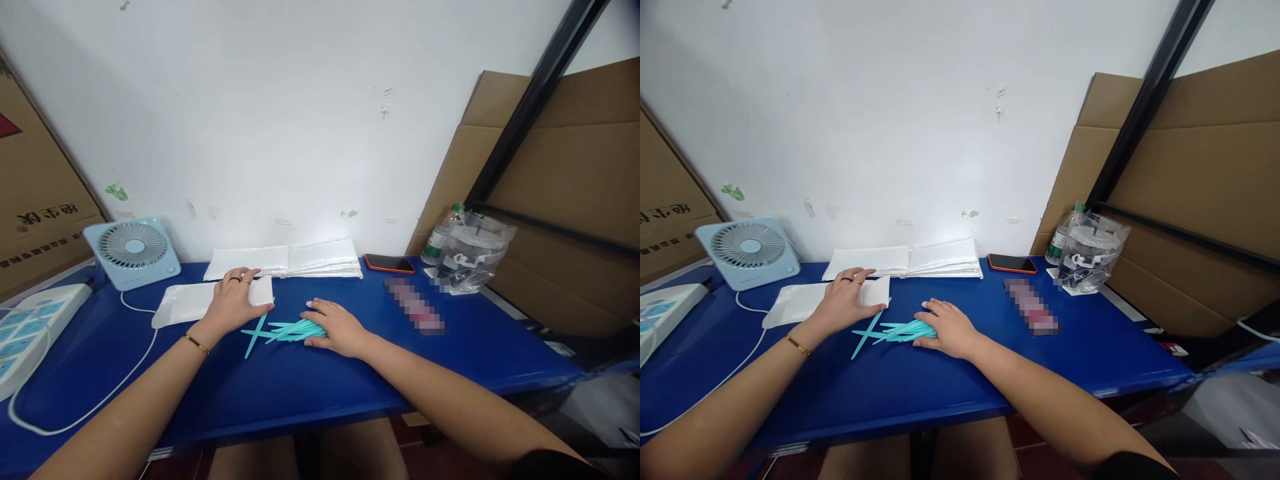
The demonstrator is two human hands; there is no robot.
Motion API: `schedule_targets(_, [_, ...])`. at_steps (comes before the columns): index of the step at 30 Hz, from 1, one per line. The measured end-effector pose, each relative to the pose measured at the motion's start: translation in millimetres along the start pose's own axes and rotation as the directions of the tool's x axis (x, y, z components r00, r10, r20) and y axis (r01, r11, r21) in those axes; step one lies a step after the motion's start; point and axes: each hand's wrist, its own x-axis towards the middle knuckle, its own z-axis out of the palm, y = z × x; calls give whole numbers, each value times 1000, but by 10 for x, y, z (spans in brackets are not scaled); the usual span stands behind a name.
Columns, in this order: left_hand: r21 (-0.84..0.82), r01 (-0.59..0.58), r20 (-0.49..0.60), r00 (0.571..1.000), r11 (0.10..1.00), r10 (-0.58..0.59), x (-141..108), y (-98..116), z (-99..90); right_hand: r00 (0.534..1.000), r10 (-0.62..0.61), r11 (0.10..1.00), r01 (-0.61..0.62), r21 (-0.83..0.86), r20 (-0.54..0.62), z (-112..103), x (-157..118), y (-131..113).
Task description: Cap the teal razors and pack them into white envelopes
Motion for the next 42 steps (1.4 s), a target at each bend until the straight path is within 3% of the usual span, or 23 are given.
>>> schedule_targets(4, [28,198,47,979,980,-200,-188,-41,2,1000,-4,1000,4,15,6,13,11,-7])
schedule_targets(6, [61,211,60,975,975,-215,-261,-110,25,999,-36,999,35,25,13,18,6,-30])
schedule_targets(10, [210,-67,191,981,976,26,-263,-167,82,994,-107,993,107,46,3,-7,-34,-131])
schedule_targets(13, [399,-243,425,903,884,56,-147,-32,172,990,-65,996,73,56,-124,-98,6,-140])
schedule_targets(16, [537,-378,555,832,754,22,7,135,348,953,110,991,-84,102,-282,-216,179,9])
schedule_targets(17, [546,-411,574,818,730,32,54,168,420,947,149,985,-116,130,-284,-244,256,88])
schedule_targets(20, [541,-461,595,801,703,67,153,168,625,977,193,948,-162,273,-92,-272,447,345])
schedule_targets(23, [532,-456,592,803,713,72,189,81,750,972,231,915,-203,350,-38,-253,483,544])
schedule_targets(27, [528,-438,588,807,728,58,209,-9,767,968,246,904,-213,369,-44,-240,366,710])
schedule_targets(32, [481,-366,537,841,797,62,187,49,596,965,176,956,-120,268,-196,-240,306,776])
schedule_targets(33, [461,-344,560,828,818,32,167,74,551,960,170,964,-115,242,-223,-242,309,755])
schedule_targets(35, [433,-292,648,758,853,-69,116,121,478,962,155,972,-108,209,-226,-247,317,676])
schedule_targets(37, [444,-246,708,685,861,-170,66,149,453,977,124,977,-89,196,-175,-250,322,564])
schedule_targets(38, [459,-234,712,674,857,-197,48,154,460,984,106,979,-78,189,-142,-249,325,507])
schedule_targets(42, [469,-223,640,753,855,-154,54,119,559,996,82,983,-73,167,-48,-240,343,392])
